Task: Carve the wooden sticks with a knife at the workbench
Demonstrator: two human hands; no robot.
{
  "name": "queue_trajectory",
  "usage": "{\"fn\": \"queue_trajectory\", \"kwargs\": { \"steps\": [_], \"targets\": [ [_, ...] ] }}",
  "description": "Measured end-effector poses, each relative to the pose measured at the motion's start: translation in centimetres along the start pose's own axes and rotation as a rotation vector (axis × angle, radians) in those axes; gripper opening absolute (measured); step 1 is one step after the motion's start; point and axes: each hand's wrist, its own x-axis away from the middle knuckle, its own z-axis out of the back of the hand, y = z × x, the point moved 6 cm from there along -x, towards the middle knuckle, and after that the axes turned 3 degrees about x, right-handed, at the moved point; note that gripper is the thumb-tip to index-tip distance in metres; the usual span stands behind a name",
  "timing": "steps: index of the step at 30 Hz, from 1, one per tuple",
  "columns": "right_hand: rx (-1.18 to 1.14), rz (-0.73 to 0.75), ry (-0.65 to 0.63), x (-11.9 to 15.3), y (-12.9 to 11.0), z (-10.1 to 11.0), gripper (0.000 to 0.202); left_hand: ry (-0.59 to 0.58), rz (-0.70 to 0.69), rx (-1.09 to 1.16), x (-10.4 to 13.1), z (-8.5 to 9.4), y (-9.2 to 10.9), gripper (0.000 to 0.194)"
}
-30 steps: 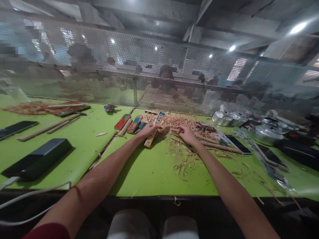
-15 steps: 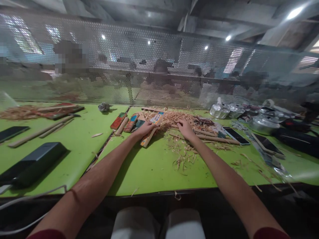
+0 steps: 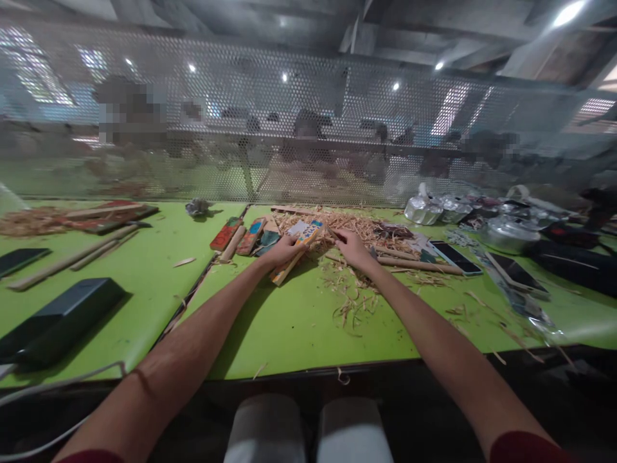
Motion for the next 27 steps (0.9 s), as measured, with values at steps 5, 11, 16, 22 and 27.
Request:
{"fn": "queue_trajectory", "kwargs": {
  "steps": [5,11,16,22,27],
  "targets": [
    [-0.001,0.077,-0.014,0.3,-0.4,-0.2,0.045,-0.007,-0.003,0.011,0.1,-0.2,0.1,0.021],
    [0.080,0.177,-0.032,0.5,-0.2,-0.8,0.047,-0.002,-0.014,-0.007,0.3,-0.3,0.3,0.019],
    [0.067,0.139,0.004,0.5,0.1,-0.7,0.044,-0.010,-0.036,-0.004,0.0,-0.3,0.1,0.024],
    [0.137,0.117,0.097,-0.2,0.6,-0.3,0.042,0.017,-0.011,-0.028,0.1,-0.2,0.1,0.022],
    [0.079,0.047,-0.025,-0.1,1.1,-1.0,0.029,0.005,0.001,-0.015,0.2,-0.3,0.1,0.024]
  ]
}}
